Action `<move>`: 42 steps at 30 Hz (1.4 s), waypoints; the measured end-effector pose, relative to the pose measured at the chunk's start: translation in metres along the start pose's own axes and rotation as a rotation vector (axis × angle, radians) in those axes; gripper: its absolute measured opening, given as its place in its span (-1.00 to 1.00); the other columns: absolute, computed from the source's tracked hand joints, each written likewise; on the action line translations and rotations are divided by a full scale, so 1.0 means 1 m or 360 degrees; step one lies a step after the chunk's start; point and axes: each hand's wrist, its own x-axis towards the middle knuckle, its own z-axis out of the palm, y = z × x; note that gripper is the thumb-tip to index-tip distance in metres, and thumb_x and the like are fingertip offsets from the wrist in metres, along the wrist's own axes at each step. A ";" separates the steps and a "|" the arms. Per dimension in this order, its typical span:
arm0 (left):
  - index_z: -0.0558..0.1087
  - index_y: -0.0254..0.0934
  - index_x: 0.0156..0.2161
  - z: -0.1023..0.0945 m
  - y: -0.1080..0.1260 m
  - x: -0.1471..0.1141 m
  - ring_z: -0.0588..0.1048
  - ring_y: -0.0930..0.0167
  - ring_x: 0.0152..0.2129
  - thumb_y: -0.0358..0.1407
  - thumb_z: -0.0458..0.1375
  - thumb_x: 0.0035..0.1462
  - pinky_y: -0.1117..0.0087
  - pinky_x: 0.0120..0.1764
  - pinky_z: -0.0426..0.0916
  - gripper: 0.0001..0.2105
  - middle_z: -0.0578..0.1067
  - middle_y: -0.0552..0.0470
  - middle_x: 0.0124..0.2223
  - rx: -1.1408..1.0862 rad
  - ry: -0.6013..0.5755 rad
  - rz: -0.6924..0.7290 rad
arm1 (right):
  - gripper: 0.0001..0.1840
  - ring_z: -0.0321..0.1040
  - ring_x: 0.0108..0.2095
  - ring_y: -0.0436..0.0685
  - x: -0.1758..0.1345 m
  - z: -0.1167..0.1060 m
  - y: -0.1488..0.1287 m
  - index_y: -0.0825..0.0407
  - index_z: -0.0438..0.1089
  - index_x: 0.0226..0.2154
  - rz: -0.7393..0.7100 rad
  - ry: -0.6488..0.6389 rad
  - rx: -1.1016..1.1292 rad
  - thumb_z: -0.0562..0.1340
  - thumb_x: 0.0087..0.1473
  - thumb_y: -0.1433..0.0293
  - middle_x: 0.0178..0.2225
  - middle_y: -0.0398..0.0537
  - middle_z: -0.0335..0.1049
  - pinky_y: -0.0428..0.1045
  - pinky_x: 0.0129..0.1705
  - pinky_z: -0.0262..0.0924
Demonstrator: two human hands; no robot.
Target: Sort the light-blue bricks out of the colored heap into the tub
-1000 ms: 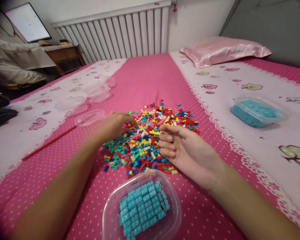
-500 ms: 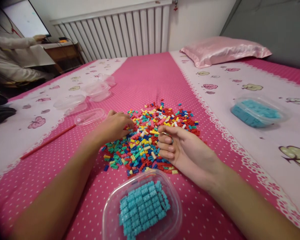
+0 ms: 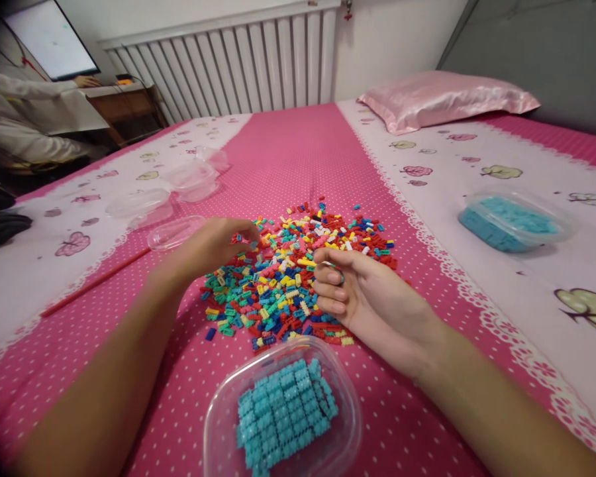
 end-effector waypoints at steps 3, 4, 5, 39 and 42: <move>0.50 -0.29 -0.21 -0.004 0.015 -0.001 0.53 0.46 -0.30 -0.36 0.24 0.16 0.45 -0.23 0.36 -0.92 0.61 0.03 -0.23 -0.0324 0.0042 0.0150 | -0.87 0.10 -0.57 -0.12 0.001 0.003 0.001 0.13 0.41 -0.35 -0.0071 0.0073 0.0007 0.18 0.19 0.43 -0.50 -0.18 0.14 -0.18 -0.57 0.16; 0.49 -0.29 -0.20 -0.004 0.024 -0.001 0.53 0.46 -0.28 -0.31 0.24 0.18 0.45 -0.19 0.38 -0.89 0.60 0.02 -0.22 -0.0492 0.0077 0.0271 | -0.84 0.20 -0.50 -0.08 0.002 0.004 0.001 0.14 0.42 -0.32 -0.0099 0.0111 0.0019 0.15 0.21 0.42 -0.44 -0.12 0.23 -0.16 -0.50 0.26; 0.49 -0.29 -0.19 -0.002 0.034 -0.001 0.53 0.46 -0.26 -0.28 0.24 0.19 0.44 -0.15 0.39 -0.86 0.60 0.01 -0.20 -0.0674 0.0124 0.0420 | -0.79 0.29 -0.42 -0.03 0.002 0.006 0.002 0.15 0.42 -0.28 -0.0117 0.0144 0.0038 0.11 0.24 0.39 -0.36 -0.05 0.31 -0.12 -0.40 0.35; 0.61 -0.24 -0.32 0.022 0.020 0.001 0.47 0.42 -0.49 -0.36 0.23 0.05 0.41 -0.39 0.20 -0.90 0.61 0.02 -0.39 0.0064 -0.0087 -0.0276 | -0.70 -0.31 -0.66 -0.16 -0.006 -0.001 0.001 0.14 0.42 -0.36 -0.0033 -0.0262 0.0097 0.08 0.35 0.40 -0.62 -0.37 -0.19 -0.17 -0.64 -0.18; 0.61 -0.28 -0.17 0.015 0.022 0.003 0.48 0.41 -0.47 -0.38 0.15 0.10 0.41 -0.37 0.22 -0.77 0.61 -0.01 -0.38 0.0011 0.0040 -0.0299 | -0.79 -0.29 -0.65 -0.16 -0.006 -0.002 0.000 0.13 0.42 -0.35 -0.0046 -0.0265 0.0093 0.17 0.30 0.41 -0.62 -0.37 -0.18 -0.18 -0.63 -0.16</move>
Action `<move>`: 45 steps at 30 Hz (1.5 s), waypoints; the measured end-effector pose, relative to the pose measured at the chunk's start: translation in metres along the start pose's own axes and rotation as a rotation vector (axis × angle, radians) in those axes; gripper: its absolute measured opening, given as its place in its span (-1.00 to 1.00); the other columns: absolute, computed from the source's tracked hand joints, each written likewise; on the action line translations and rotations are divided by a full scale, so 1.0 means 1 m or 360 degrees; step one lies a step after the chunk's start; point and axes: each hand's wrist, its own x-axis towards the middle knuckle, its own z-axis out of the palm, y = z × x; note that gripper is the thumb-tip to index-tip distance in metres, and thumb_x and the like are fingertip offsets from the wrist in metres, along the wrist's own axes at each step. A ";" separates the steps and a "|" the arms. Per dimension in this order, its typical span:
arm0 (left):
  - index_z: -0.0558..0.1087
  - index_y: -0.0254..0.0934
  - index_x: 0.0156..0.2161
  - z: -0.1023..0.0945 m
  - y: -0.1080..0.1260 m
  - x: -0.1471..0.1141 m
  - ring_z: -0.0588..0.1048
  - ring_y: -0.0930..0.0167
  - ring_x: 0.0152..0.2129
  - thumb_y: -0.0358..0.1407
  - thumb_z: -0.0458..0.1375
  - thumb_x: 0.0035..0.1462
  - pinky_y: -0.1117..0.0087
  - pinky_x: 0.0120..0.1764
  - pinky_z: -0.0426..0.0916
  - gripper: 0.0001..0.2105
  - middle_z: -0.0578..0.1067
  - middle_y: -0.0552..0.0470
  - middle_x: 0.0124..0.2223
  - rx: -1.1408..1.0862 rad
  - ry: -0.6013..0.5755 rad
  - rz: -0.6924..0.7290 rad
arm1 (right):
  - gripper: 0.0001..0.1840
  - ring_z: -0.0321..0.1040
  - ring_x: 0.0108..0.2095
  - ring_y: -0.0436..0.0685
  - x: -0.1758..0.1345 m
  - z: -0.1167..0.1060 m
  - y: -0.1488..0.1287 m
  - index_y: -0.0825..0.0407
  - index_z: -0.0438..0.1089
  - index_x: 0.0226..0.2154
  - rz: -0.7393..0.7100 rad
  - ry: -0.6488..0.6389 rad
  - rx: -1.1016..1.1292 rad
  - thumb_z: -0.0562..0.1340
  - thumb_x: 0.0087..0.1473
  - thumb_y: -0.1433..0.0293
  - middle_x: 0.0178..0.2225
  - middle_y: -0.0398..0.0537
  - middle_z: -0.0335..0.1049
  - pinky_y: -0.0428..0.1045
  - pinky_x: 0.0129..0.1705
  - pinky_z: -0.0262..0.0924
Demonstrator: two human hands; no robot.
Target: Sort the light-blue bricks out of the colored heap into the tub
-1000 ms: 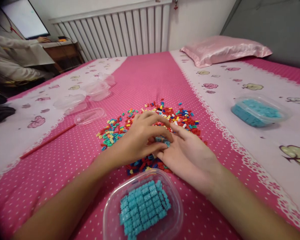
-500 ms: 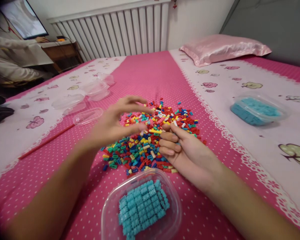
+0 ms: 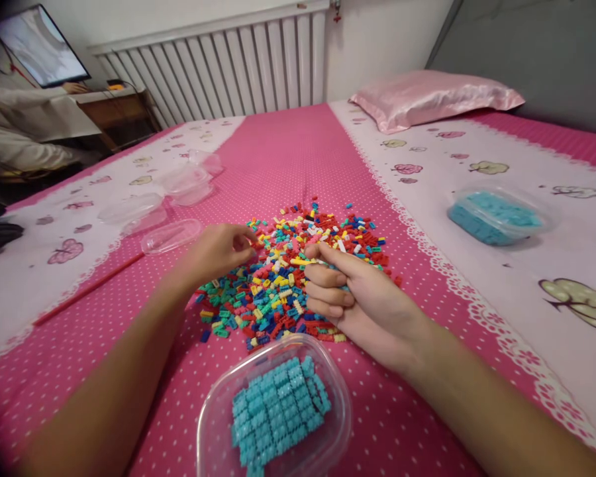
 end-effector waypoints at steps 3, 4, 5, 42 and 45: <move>0.58 -0.32 -0.06 -0.006 0.001 0.002 0.47 0.40 -0.44 -0.34 0.05 0.22 0.39 -0.32 0.24 -0.69 0.61 -0.05 -0.32 -0.0065 0.0166 -0.0033 | -0.83 -0.30 -0.65 -0.17 0.001 0.000 0.000 0.13 0.42 -0.37 -0.0004 -0.0005 -0.0037 0.23 0.26 0.40 -0.62 -0.38 -0.18 -0.18 -0.64 -0.17; 0.58 -0.32 -0.06 -0.007 0.001 0.002 0.47 0.41 -0.43 -0.33 0.03 0.23 0.39 -0.31 0.24 -0.69 0.61 -0.05 -0.30 -0.0092 0.0206 -0.0038 | -0.84 -0.31 -0.65 -0.17 0.001 0.000 0.001 0.12 0.42 -0.37 -0.0001 -0.0012 -0.0046 0.25 0.24 0.39 -0.62 -0.38 -0.19 -0.18 -0.64 -0.17; 0.58 -0.32 -0.08 -0.007 0.000 0.003 0.48 0.41 -0.42 -0.34 0.02 0.24 0.40 -0.30 0.25 -0.70 0.62 -0.05 -0.29 -0.0121 0.0236 -0.0039 | -0.84 -0.31 -0.65 -0.17 0.001 0.000 0.001 0.12 0.42 -0.37 0.0000 -0.0018 -0.0050 0.26 0.24 0.39 -0.61 -0.38 -0.19 -0.18 -0.64 -0.17; 0.58 -0.08 -0.05 -0.019 0.041 -0.018 0.44 0.39 0.00 -0.19 0.13 0.30 0.30 0.09 0.28 -0.79 0.52 -0.01 0.01 -0.0588 0.0184 0.1007 | -0.65 0.47 -0.27 0.00 0.006 0.023 0.006 0.08 0.32 -0.07 -0.0206 0.0538 0.0454 -0.13 0.36 0.43 -0.25 0.02 0.43 -0.14 -0.19 0.48; 0.58 -0.16 -0.06 -0.032 0.012 -0.011 0.52 0.41 -0.16 -0.19 0.19 0.24 0.39 -0.07 0.35 -0.78 0.59 0.00 -0.10 -0.0485 0.0119 0.0731 | -0.66 0.51 -0.16 0.04 0.005 0.022 0.004 0.11 0.29 0.00 -0.0202 0.0593 0.0458 -0.09 0.33 0.45 -0.17 0.11 0.46 -0.10 -0.09 0.49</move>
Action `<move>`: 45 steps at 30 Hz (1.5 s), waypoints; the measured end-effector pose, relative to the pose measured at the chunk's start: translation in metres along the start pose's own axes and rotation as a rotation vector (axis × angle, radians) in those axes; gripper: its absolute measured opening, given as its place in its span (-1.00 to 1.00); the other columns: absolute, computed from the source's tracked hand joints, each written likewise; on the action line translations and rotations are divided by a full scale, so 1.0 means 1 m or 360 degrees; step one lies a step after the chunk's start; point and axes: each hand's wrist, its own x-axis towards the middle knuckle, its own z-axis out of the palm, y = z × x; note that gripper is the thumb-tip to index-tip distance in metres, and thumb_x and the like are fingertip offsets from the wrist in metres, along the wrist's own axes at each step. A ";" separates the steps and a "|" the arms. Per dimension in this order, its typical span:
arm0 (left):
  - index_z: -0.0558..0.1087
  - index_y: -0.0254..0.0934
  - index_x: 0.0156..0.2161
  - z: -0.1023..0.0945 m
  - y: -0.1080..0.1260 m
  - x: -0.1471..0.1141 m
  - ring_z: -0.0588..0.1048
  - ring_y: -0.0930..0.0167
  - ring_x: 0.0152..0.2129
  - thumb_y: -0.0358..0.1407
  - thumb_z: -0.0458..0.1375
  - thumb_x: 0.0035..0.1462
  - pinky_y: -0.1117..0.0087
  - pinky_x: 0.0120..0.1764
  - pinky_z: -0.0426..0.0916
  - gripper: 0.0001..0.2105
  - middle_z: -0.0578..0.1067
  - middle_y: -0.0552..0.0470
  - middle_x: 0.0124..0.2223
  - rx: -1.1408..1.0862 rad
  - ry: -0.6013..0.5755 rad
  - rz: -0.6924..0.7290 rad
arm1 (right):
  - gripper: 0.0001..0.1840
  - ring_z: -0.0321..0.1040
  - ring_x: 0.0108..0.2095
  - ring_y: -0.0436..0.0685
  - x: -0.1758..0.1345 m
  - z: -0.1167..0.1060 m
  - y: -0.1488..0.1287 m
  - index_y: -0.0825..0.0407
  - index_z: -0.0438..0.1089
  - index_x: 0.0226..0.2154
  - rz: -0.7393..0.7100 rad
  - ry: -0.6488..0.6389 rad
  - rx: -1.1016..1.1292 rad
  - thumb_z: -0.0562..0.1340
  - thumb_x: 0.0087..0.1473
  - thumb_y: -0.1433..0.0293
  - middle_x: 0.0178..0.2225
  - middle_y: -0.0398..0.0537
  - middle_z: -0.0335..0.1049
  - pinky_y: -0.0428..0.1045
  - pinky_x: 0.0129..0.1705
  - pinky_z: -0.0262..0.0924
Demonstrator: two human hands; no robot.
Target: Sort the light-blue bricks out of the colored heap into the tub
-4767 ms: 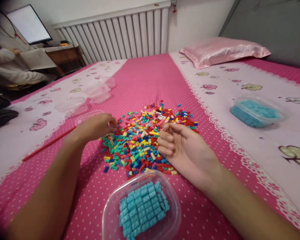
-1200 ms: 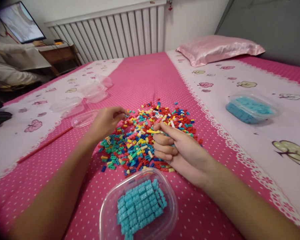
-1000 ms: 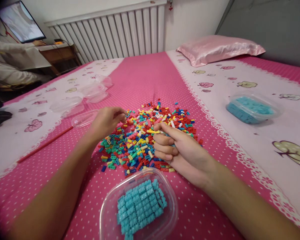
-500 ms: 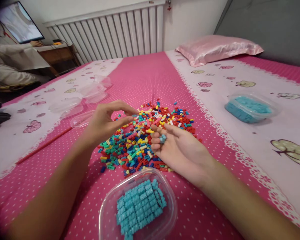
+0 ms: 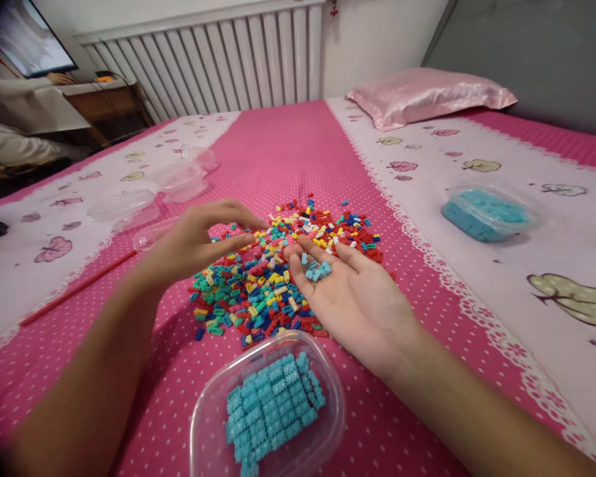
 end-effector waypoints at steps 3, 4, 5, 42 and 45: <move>0.61 -0.14 -0.17 -0.007 -0.023 -0.007 0.53 0.41 -0.33 -0.29 0.24 0.14 0.41 -0.26 0.28 -0.84 0.63 0.06 -0.22 0.0519 -0.0471 -0.0418 | -0.58 0.48 0.03 0.15 0.000 -0.002 0.001 0.23 0.25 0.09 -0.0037 -0.0060 -0.0059 -0.10 0.30 0.45 -0.06 0.27 0.45 -0.05 0.00 0.47; 0.62 -0.12 -0.19 -0.006 -0.029 -0.008 0.53 0.41 -0.34 -0.33 0.24 0.12 0.41 -0.28 0.27 -0.84 0.64 0.07 -0.22 0.0617 -0.0572 -0.0491 | -0.56 0.45 0.07 0.18 0.000 -0.002 0.001 0.27 0.24 0.11 -0.0051 -0.0074 -0.0083 -0.11 0.30 0.45 -0.02 0.32 0.43 -0.04 0.02 0.47; 0.62 -0.11 -0.21 -0.003 -0.033 -0.010 0.54 0.40 -0.35 -0.35 0.23 0.10 0.41 -0.28 0.25 -0.83 0.64 0.08 -0.23 0.0680 -0.0629 -0.0536 | -0.55 0.44 0.10 0.20 0.001 -0.002 0.001 0.30 0.23 0.12 -0.0062 -0.0083 -0.0103 -0.11 0.29 0.45 0.00 0.36 0.42 -0.04 0.03 0.46; 0.56 -0.26 -0.28 0.021 -0.038 0.001 0.45 0.43 -0.39 -0.34 0.24 0.14 0.33 -0.17 0.23 -0.94 0.58 0.05 -0.33 0.0562 -0.0344 -0.0369 | -0.55 0.51 0.03 0.19 0.001 0.000 0.003 0.30 0.24 0.15 -0.0208 -0.0037 -0.0188 -0.06 0.31 0.47 0.05 0.33 0.44 -0.08 0.02 0.44; 0.55 -0.26 -0.29 0.029 -0.038 0.004 0.46 0.46 -0.38 -0.38 0.26 0.12 0.41 -0.23 0.23 -0.96 0.57 0.08 -0.34 0.0431 -0.0385 -0.0264 | -0.56 0.51 0.02 0.17 0.000 0.000 0.003 0.28 0.25 0.15 -0.0197 -0.0028 -0.0191 -0.06 0.30 0.48 0.06 0.32 0.44 -0.08 0.01 0.45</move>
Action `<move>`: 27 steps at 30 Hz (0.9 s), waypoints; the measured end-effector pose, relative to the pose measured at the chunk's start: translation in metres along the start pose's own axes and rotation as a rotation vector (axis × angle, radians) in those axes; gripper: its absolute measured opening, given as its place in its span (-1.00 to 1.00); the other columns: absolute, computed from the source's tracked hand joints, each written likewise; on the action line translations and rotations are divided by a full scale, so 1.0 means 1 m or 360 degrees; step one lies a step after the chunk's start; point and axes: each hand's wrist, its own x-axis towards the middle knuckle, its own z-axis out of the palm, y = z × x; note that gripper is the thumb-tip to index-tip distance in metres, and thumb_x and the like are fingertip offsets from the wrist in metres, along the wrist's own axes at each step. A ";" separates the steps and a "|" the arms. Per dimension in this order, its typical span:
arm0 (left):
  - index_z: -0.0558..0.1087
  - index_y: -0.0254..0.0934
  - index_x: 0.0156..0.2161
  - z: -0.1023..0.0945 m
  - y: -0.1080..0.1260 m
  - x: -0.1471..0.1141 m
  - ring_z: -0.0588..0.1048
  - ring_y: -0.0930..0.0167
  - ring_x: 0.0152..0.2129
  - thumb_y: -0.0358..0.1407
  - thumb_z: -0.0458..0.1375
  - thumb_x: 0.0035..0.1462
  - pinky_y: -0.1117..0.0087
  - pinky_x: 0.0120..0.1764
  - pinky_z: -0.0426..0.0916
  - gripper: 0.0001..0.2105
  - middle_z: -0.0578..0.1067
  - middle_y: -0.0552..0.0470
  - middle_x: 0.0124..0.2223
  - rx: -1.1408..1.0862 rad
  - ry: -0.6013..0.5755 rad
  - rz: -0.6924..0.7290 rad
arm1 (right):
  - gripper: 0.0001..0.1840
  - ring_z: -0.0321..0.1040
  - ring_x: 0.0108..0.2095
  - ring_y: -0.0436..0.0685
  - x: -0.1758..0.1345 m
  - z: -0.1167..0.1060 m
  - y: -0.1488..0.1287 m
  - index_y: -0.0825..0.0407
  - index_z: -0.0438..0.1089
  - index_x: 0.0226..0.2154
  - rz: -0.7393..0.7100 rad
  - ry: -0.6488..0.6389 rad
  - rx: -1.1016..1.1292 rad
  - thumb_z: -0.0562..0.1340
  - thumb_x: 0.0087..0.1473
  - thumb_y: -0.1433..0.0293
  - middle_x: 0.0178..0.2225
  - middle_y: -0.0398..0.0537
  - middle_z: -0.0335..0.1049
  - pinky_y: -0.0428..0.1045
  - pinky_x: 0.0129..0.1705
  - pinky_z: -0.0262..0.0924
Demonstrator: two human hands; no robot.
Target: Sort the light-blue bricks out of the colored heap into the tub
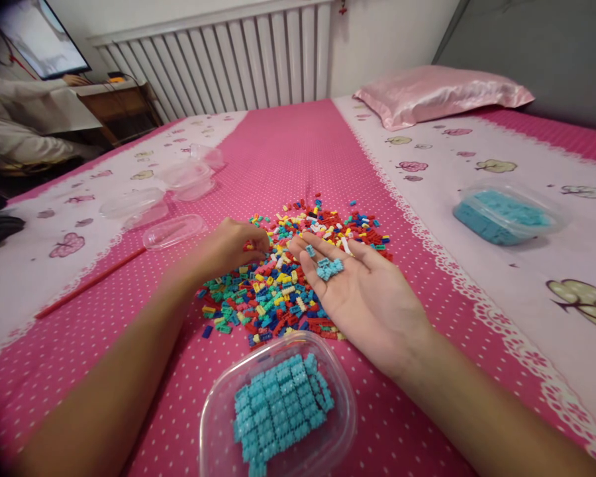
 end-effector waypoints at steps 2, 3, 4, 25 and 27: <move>0.54 -0.28 -0.31 0.003 0.001 0.002 0.45 0.48 -0.40 -0.42 0.24 0.11 0.45 -0.27 0.23 -0.97 0.56 0.09 -0.35 -0.0076 -0.0001 0.0065 | -0.56 0.51 0.02 0.16 0.000 0.001 0.000 0.26 0.26 0.14 0.0010 0.0000 -0.0001 -0.06 0.30 0.47 0.06 0.31 0.45 -0.09 -0.01 0.45; 0.53 -0.29 -0.32 0.003 0.001 0.003 0.44 0.48 -0.41 -0.44 0.24 0.10 0.45 -0.29 0.23 -0.96 0.55 0.09 -0.36 -0.0111 0.0007 0.0090 | -0.56 0.51 0.02 0.17 0.000 0.001 0.000 0.26 0.26 0.14 0.0016 0.0003 -0.0002 -0.06 0.30 0.47 0.06 0.31 0.45 -0.10 -0.02 0.46; 0.53 -0.29 -0.33 0.004 0.000 0.004 0.44 0.49 -0.41 -0.45 0.23 0.09 0.46 -0.29 0.24 -0.95 0.54 0.10 -0.36 -0.0146 0.0018 0.0114 | -0.56 0.52 0.02 0.17 0.000 0.001 0.000 0.25 0.26 0.15 0.0019 0.0006 -0.0001 -0.05 0.30 0.46 0.06 0.31 0.45 -0.10 -0.03 0.46; 0.56 -0.33 -0.33 -0.012 0.023 -0.006 0.59 0.45 -0.28 -0.31 0.39 -0.02 0.47 -0.22 0.50 -0.84 0.62 -0.05 -0.18 -0.1340 0.0562 0.0231 | -0.45 0.47 0.07 0.23 0.002 -0.001 0.000 0.37 0.16 0.23 0.0100 -0.0100 -0.0015 -0.03 0.31 0.35 0.08 0.31 0.42 0.00 0.10 0.41; 0.57 -0.31 -0.32 -0.010 0.041 -0.006 0.59 0.45 -0.24 -0.34 0.38 0.01 0.49 -0.21 0.50 -0.88 0.62 -0.04 -0.16 -0.1358 0.0566 0.0343 | -0.44 0.48 0.04 0.21 0.001 -0.001 0.001 0.40 0.18 0.20 0.0177 -0.0192 -0.0002 -0.08 0.35 0.30 0.01 0.31 0.44 0.01 0.09 0.42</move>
